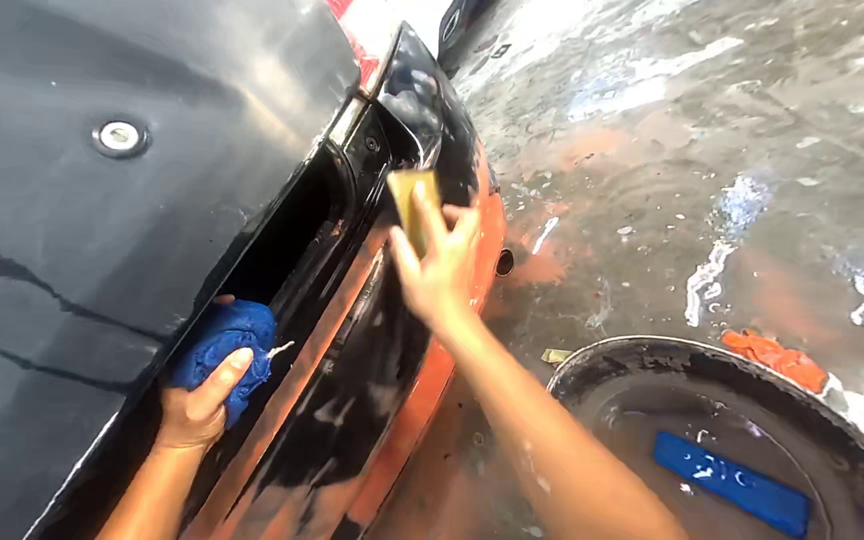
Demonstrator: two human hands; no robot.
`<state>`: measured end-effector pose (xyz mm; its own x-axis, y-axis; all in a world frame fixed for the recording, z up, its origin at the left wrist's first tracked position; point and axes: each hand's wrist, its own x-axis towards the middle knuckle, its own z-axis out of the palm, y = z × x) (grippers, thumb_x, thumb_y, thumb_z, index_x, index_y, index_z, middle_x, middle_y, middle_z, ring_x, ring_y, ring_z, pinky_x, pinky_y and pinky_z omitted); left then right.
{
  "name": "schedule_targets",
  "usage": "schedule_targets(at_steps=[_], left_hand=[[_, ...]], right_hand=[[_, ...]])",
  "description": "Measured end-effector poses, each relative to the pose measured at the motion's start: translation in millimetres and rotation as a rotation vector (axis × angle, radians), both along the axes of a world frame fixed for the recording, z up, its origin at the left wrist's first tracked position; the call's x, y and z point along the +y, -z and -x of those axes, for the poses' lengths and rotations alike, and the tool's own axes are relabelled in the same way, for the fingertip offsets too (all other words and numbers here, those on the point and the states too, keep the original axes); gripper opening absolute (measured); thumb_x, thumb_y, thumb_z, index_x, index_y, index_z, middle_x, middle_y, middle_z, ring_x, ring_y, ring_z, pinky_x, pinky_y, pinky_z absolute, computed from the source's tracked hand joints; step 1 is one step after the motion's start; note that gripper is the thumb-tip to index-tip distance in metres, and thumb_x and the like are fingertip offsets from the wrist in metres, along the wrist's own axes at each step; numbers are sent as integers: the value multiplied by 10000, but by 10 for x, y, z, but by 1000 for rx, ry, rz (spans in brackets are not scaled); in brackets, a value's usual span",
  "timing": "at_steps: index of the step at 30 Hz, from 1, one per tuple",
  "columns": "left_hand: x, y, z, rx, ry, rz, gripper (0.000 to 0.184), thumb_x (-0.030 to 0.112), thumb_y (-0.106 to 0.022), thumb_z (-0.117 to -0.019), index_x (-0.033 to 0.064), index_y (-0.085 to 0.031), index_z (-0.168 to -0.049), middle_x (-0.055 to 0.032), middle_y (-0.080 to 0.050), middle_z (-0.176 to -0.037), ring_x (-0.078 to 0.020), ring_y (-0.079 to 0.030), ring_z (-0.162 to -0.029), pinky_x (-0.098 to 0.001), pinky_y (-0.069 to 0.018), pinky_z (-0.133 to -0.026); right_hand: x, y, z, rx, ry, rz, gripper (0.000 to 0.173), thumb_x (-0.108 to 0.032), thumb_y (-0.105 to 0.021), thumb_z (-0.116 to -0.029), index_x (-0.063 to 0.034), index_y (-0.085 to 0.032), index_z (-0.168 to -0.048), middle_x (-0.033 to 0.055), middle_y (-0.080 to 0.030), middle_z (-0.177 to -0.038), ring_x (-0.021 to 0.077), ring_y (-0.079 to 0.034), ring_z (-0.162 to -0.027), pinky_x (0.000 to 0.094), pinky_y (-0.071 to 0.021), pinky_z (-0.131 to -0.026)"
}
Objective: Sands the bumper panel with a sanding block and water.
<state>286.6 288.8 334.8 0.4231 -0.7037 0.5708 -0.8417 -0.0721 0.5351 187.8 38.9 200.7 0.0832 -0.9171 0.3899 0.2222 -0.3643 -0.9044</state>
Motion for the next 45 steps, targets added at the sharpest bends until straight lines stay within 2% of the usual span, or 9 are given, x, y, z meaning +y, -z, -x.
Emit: schedule_targets(at_steps=[3, 6, 9, 12, 18, 22, 36, 41, 45], left_hand=[[2, 14, 30, 8, 1, 12, 421, 424, -804, -826, 236, -678, -1181, 81, -740, -963, -42, -706, -835, -230, -602, -759], [-43, 41, 62, 33, -15, 57, 399, 421, -826, -808, 191, -691, -1104, 62, -752, -952, -60, -722, -867, -252, -611, -801], [-38, 39, 100, 62, -40, 65, 386, 423, -843, -784, 194, -709, -1065, 65, -756, -937, -52, -722, -874, -246, -610, -809], [-28, 30, 65, 64, -7, 30, 342, 432, -824, -809, 244, -730, -1078, 61, -754, -940, -54, -719, -864, -249, -608, -794], [-43, 26, 70, 99, 72, 29, 336, 420, -806, -840, 273, -724, -1130, 68, -753, -1003, -52, -716, -929, -250, -600, -842], [-66, 20, 106, 72, 105, 12, 303, 408, -783, -853, 287, -730, -1126, 89, -747, -989, -22, -705, -918, -223, -593, -824], [-105, 15, 178, 120, 80, 30, 293, 421, -799, -842, 290, -738, -1098, 83, -756, -979, -27, -713, -920, -224, -594, -837], [-71, 27, 173, 101, 72, 9, 285, 434, -788, -839, 287, -739, -1078, 89, -747, -964, -15, -704, -898, -216, -592, -811], [-101, 11, 154, 125, 99, 16, 258, 423, -787, -856, 299, -740, -1076, 88, -751, -960, -25, -711, -898, -223, -595, -820]], right_hand=[[333, -68, 225, 94, -15, 70, 597, -445, -606, -970, -308, -475, -1536, 192, -504, -1360, 355, -525, -1220, 541, -516, -904], [924, 109, 344, 128, -16, 271, 537, -450, -663, -917, -338, -601, -1438, 196, -602, -1294, 346, -592, -1146, 525, -524, -859], [177, 126, 245, 150, -24, 286, 530, -463, -641, -914, -318, -612, -1422, 232, -599, -1244, 406, -601, -1094, 582, -524, -794], [-827, 15, 82, 194, -2, 125, 581, -473, -633, -921, -270, -577, -1462, 297, -530, -1298, 461, -551, -1155, 626, -491, -888], [-530, 240, 220, 237, 49, 364, 582, -469, -600, -929, -270, -567, -1475, 224, -556, -1241, 395, -558, -1109, 569, -499, -838], [-1151, 32, 141, 315, 10, 184, 553, -422, -635, -930, -281, -581, -1461, 295, -519, -1290, 473, -535, -1155, 641, -473, -861], [-788, 245, 281, 290, 23, 377, 576, -374, -605, -939, -324, -521, -1507, 202, -526, -1334, 410, -526, -1166, 607, -462, -850], [-1029, 40, 316, 387, -39, 204, 559, -276, -647, -959, -319, -526, -1504, 221, -519, -1374, 468, -510, -1214, 668, -454, -850], [-840, 182, 353, 380, -2, 391, 592, -251, -656, -943, -339, -512, -1510, 192, -511, -1406, 440, -530, -1188, 632, -472, -812]])
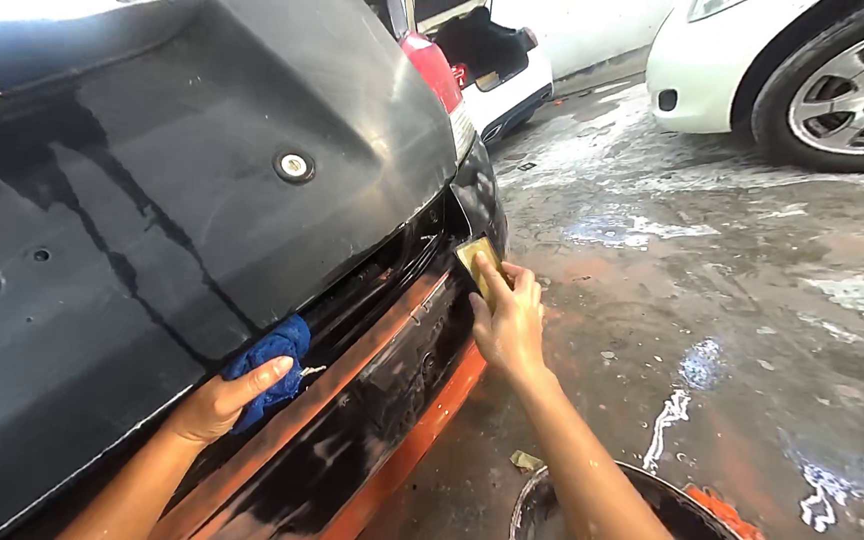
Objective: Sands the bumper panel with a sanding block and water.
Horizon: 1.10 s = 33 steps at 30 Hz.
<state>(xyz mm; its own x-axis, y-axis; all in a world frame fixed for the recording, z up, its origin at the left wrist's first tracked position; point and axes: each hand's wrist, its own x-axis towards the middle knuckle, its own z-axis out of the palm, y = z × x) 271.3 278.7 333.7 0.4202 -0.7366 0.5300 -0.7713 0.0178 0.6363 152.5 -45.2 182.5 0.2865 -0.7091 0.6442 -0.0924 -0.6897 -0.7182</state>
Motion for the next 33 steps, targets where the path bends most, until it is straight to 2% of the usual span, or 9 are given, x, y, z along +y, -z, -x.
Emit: schedule_targets(at_steps=[4, 7, 10, 17, 21, 24, 26, 30, 33], left_hand=[[1, -14, 19, -3, -27, -7, 236, 429, -785, -844, 303, -760, -1041, 99, -755, -940, -4, -706, -880, -210, -594, -801], [-26, -25, 24, 11, -17, -6, 258, 428, -791, -838, 280, -754, -1047, 90, -753, -946, -10, -706, -882, -210, -594, -800], [-20, -16, 38, 40, -33, -1, 262, 435, -798, -831, 272, -758, -1032, 79, -755, -933, -24, -712, -879, -224, -597, -810], [-25, -54, 45, 89, -31, -63, 218, 422, -769, -840, 245, -768, -968, 76, -750, -881, -5, -700, -826, -203, -587, -765], [-71, -88, 112, 190, -31, -37, 191, 377, -761, -837, 235, -765, -965, 91, -753, -889, 9, -697, -840, -186, -582, -788], [0, -70, 27, 274, -111, -8, 295, 415, -756, -838, 204, -754, -1045, 70, -763, -969, -17, -702, -943, -230, -573, -886], [43, -42, -61, 290, -97, -4, 348, 442, -750, -856, 185, -734, -1090, 60, -756, -995, -31, -697, -968, -249, -569, -903], [-25, -56, -84, 271, 55, -15, 224, 300, -673, -932, 136, -719, -1078, 70, -746, -970, -12, -684, -939, -237, -562, -888], [-45, -57, -71, 201, 124, -2, 193, 182, -639, -961, 62, -686, -1105, 54, -728, -986, -9, -669, -962, -250, -550, -913]], right_hand=[[-289, -228, -98, 38, 10, -165, 576, -229, -672, -941, -321, -536, -1494, 234, -517, -1404, 497, -503, -1232, 690, -451, -856], [338, -139, 8, -76, 5, -70, 558, -271, -629, -965, -263, -507, -1510, 256, -510, -1375, 490, -517, -1206, 690, -466, -855], [970, 92, 34, -161, -33, 86, 525, -380, -597, -940, -343, -577, -1463, 207, -547, -1365, 399, -538, -1211, 617, -467, -886], [-182, -230, -161, -51, -9, -161, 569, -338, -683, -940, -279, -548, -1490, 282, -513, -1327, 488, -522, -1177, 669, -468, -851], [1443, -53, 31, -219, -70, 38, 546, -354, -670, -891, -191, -631, -1410, 270, -581, -1282, 441, -569, -1157, 631, -488, -928], [2616, 117, 246, -197, -284, 148, 441, -395, -701, -870, -341, -705, -1307, 226, -651, -1240, 372, -623, -1109, 559, -500, -873], [2400, 129, 250, -216, -317, 179, 455, -387, -724, -862, -350, -692, -1315, 199, -647, -1266, 363, -618, -1140, 591, -506, -902], [876, 54, 17, -248, -102, 83, 589, -391, -701, -890, -127, -628, -1412, 313, -541, -1228, 437, -557, -1077, 593, -484, -877], [1127, -54, 9, -208, -40, 18, 619, -384, -656, -921, -50, -585, -1436, 355, -489, -1279, 454, -521, -1140, 565, -441, -978]])
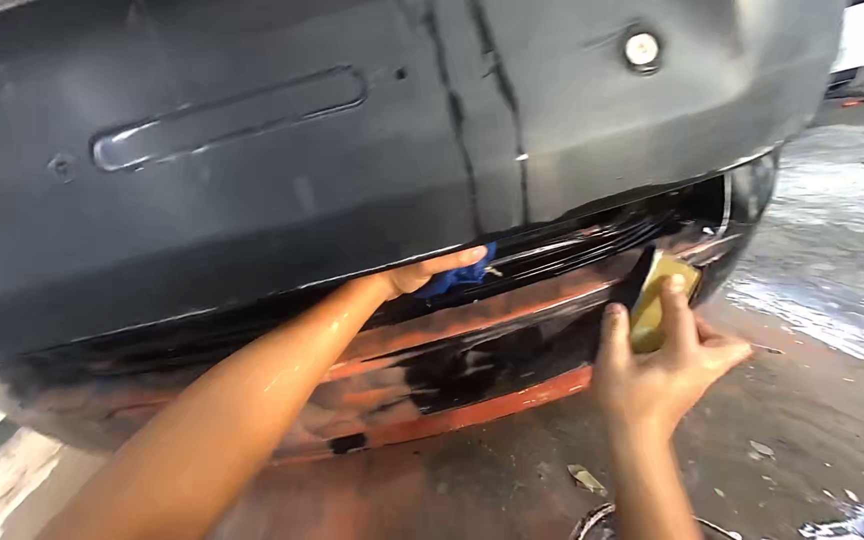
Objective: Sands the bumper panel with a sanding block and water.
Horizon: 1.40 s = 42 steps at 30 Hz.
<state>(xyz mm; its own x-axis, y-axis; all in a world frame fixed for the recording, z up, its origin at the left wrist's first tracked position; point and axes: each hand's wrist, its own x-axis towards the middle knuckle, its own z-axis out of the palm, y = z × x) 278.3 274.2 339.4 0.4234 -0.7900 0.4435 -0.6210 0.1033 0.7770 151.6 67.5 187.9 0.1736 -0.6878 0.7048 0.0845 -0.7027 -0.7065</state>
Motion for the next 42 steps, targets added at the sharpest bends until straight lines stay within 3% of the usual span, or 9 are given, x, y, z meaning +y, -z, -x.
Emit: schedule_targets(at_steps=[7, 12, 15, 18, 21, 28, 34, 38, 42], left_hand=[[-30, -176, 300, 88, -141, -33, 130, -15, -660, -912, 11, -691, -1035, 20, -702, -894, 10, -654, -878, -197, -537, -871], [71, -49, 169, -127, 28, 10, 235, 64, -626, -973, -63, -675, -1164, -61, -705, -1035, 16, -614, -976, -166, -480, -918], [106, -85, 182, -231, 117, -61, 287, 106, -561, -1021, -95, -642, -1208, -164, -684, -1096, -81, -619, -1030, -226, -476, -947], [394, -172, 314, -177, 209, -144, 295, 104, -476, -1048, -96, -643, -1187, -155, -674, -1077, -75, -609, -1007, -225, -478, -932], [898, -77, 473, -340, -34, -147, 386, 223, -789, -845, 38, -701, -1173, -62, -733, -1071, -65, -673, -1021, -290, -544, -949], [2289, 146, 723, -597, -365, -181, 614, 398, -799, -780, 226, -623, -1343, 94, -712, -1141, 19, -666, -1025, -281, -602, -886], [3281, 309, 775, -863, -795, -142, 512, 484, -721, -756, 199, -719, -1181, 18, -715, -1060, -84, -675, -997, -391, -582, -856], [3527, 536, 612, -760, -853, 9, 581, 483, -792, -699, 93, -689, -1118, -11, -702, -1057, -22, -648, -1045, -277, -548, -939], [3446, 619, 605, -659, -841, 83, 596, 418, -834, -701, 94, -649, -1166, 32, -699, -1074, 15, -646, -1053, -235, -555, -947]], right_hand=[[2019, 354, 259, 14, -392, 397, 492, -367, -786, -825, -373, -681, -1306, 195, -639, -1259, 366, -620, -1111, 570, -514, -868], [890, 31, 105, -26, -82, 241, 603, -331, -711, -872, 7, -626, -1364, 339, -508, -1243, 405, -529, -1132, 488, -460, -987], [1548, -65, 218, 22, -65, 207, 610, -333, -707, -875, 32, -624, -1356, 374, -508, -1245, 441, -522, -1126, 524, -448, -988], [2512, 136, 344, 71, -300, 424, 484, -347, -759, -840, -226, -704, -1305, 255, -597, -1254, 366, -599, -1122, 547, -505, -929], [2358, 222, 402, 159, -409, 657, 509, -387, -794, -846, -413, -649, -1334, 161, -651, -1289, 351, -634, -1132, 579, -530, -885], [1792, 259, 511, 162, -158, 331, 596, -339, -725, -869, -39, -629, -1375, 298, -512, -1274, 371, -550, -1145, 475, -514, -952], [2346, 173, 469, 215, -311, 605, 487, -430, -735, -885, -388, -637, -1360, 185, -600, -1335, 340, -600, -1163, 550, -509, -920], [1564, -112, 246, 89, -135, 317, 580, -341, -677, -891, -74, -608, -1401, 282, -512, -1275, 395, -515, -1160, 557, -438, -992], [2211, 4, 33, -154, -163, 216, 529, -314, -739, -879, -72, -637, -1338, 234, -471, -1309, 313, -464, -1248, 469, -387, -1087]])
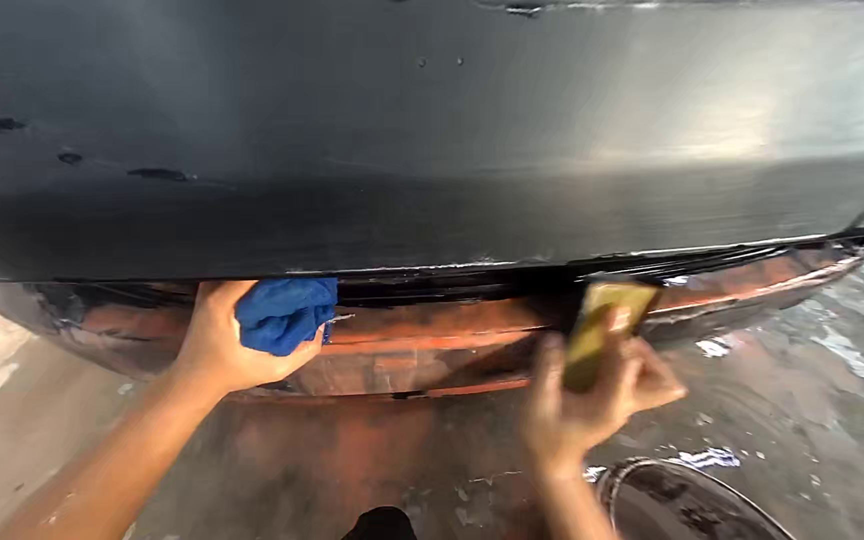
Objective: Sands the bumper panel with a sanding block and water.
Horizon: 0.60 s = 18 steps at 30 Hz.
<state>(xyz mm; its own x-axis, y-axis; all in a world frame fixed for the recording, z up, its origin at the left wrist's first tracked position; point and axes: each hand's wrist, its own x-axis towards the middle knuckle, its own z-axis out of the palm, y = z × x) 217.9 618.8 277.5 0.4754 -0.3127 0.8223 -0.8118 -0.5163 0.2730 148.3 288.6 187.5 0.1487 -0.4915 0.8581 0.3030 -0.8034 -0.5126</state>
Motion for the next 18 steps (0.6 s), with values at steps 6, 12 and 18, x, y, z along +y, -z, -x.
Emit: schedule_targets(at_steps=[6, 12, 18], left_hand=[[13, -146, 55, 198, 129, 36, 357, 255, -826, -777, 131, -699, -1087, 81, -743, -989, -11, -705, -933, -229, -615, -857], [76, -54, -13, 240, 154, 96, 335, 154, -850, -741, 75, -715, -1038, 46, -747, -953, -12, -704, -902, -227, -611, -834], [134, -150, -34, 288, 268, 312, 258, 44, -801, -793, 77, -709, -1032, 10, -750, -946, -78, -721, -883, -300, -626, -826]], right_hand=[[994, 326, 15, 3, -315, 169, 452, -336, -873, -766, -348, -721, -1192, 81, -607, -1236, 214, -605, -1085, 444, -509, -940], [45, -212, -120, -23, -78, -50, 697, -286, -735, -919, 87, -480, -1450, 349, -490, -1402, 381, -479, -1343, 467, -358, -1173], [1177, 164, -47, -5, -339, 162, 441, -390, -844, -791, -310, -725, -1208, 120, -530, -1217, 240, -529, -1119, 429, -410, -990]])
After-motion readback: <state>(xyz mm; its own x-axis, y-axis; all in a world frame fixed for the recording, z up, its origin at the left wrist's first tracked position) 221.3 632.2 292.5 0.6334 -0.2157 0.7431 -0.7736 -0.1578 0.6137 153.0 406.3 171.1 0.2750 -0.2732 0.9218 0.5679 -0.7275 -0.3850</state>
